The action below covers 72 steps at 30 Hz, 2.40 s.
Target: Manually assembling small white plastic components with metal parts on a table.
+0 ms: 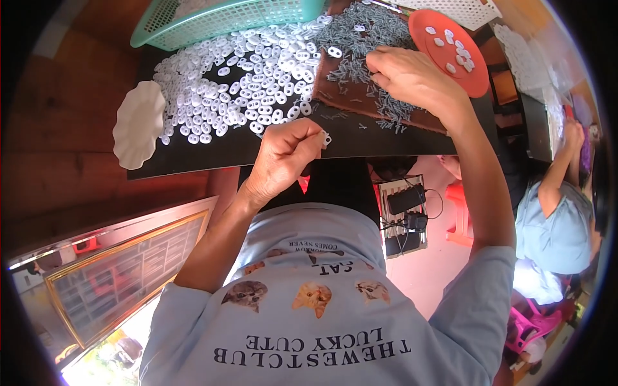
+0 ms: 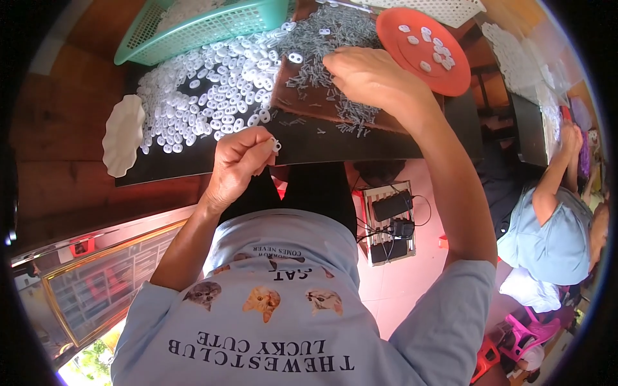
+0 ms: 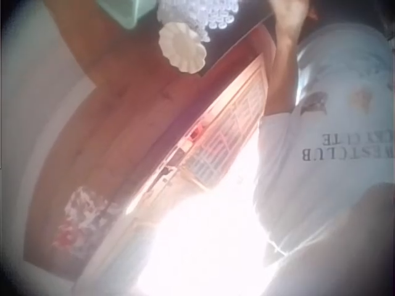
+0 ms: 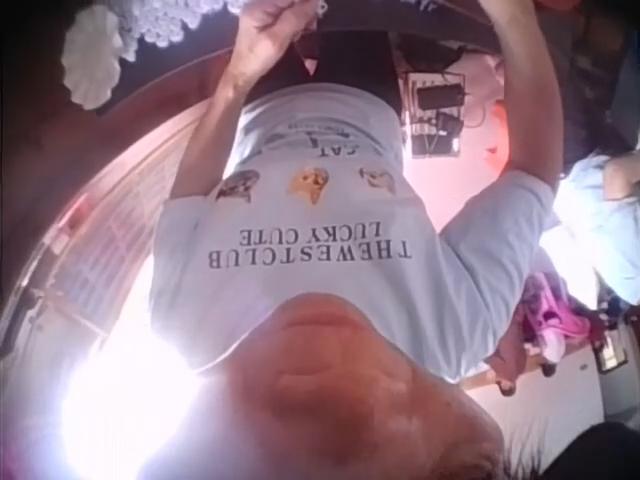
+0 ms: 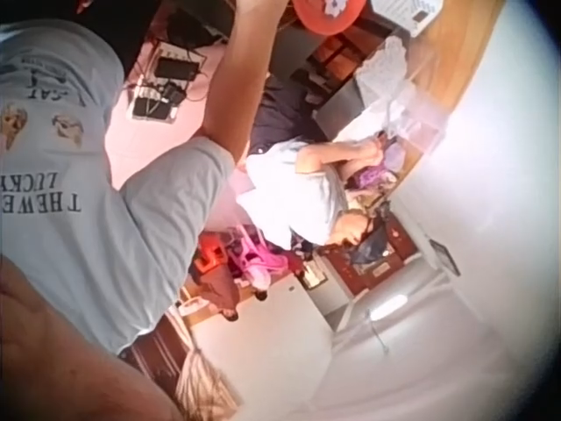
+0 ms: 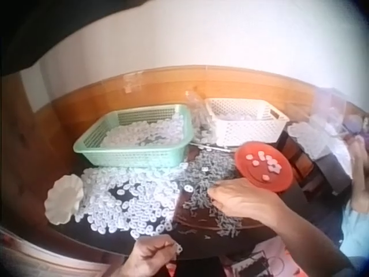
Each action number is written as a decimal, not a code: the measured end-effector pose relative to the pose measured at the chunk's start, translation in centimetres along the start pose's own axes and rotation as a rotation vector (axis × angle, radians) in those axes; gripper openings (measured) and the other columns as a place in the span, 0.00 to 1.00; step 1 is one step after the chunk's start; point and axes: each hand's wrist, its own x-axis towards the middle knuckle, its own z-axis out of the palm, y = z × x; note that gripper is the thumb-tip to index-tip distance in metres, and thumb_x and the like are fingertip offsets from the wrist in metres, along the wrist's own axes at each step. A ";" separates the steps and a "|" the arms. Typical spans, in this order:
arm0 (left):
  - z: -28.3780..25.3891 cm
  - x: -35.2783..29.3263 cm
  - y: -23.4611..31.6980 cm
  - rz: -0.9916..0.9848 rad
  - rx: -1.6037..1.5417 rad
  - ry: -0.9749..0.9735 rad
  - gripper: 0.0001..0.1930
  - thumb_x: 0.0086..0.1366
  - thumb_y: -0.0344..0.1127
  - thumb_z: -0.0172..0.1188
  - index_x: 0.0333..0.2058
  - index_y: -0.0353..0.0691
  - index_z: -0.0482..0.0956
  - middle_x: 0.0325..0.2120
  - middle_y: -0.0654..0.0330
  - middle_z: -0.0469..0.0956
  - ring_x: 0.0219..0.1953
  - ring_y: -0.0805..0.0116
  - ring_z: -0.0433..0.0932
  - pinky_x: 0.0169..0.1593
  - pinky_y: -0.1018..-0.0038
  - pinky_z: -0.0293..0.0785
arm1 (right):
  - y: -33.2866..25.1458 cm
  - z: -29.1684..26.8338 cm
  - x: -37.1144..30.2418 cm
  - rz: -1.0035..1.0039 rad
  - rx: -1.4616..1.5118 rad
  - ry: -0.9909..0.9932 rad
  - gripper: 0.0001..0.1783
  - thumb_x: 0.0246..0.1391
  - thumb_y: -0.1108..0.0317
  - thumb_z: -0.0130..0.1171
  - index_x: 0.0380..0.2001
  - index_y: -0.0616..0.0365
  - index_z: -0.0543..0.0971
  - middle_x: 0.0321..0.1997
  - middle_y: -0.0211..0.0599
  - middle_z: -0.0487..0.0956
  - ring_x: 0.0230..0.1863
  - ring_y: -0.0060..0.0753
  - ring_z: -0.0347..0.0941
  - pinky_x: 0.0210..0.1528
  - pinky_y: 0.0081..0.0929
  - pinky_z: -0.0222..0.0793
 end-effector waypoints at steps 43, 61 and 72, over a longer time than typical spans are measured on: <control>-1.1 0.2 -0.8 -0.039 -0.309 0.029 0.12 0.74 0.39 0.49 0.35 0.37 0.74 0.25 0.67 0.72 0.22 0.83 0.65 0.25 0.84 0.62 | -9.6 0.3 0.0 0.130 1.025 0.076 0.07 0.62 0.71 0.56 0.33 0.63 0.74 0.24 0.25 0.72 0.24 0.13 0.63 0.26 0.15 0.61; -1.3 0.0 -0.6 -0.008 -0.346 0.056 0.12 0.74 0.38 0.49 0.33 0.37 0.73 0.24 0.67 0.71 0.22 0.83 0.65 0.27 0.83 0.63 | -10.5 0.9 1.0 0.058 0.959 0.137 0.07 0.59 0.73 0.57 0.31 0.63 0.70 0.24 0.41 0.75 0.22 0.35 0.69 0.25 0.29 0.64; -1.1 0.0 -0.8 -0.036 -0.280 0.099 0.10 0.73 0.37 0.50 0.37 0.36 0.75 0.25 0.65 0.72 0.25 0.82 0.64 0.29 0.84 0.62 | -11.9 1.9 0.8 0.134 0.906 0.222 0.05 0.59 0.75 0.56 0.31 0.63 0.70 0.21 0.41 0.72 0.20 0.34 0.68 0.24 0.29 0.63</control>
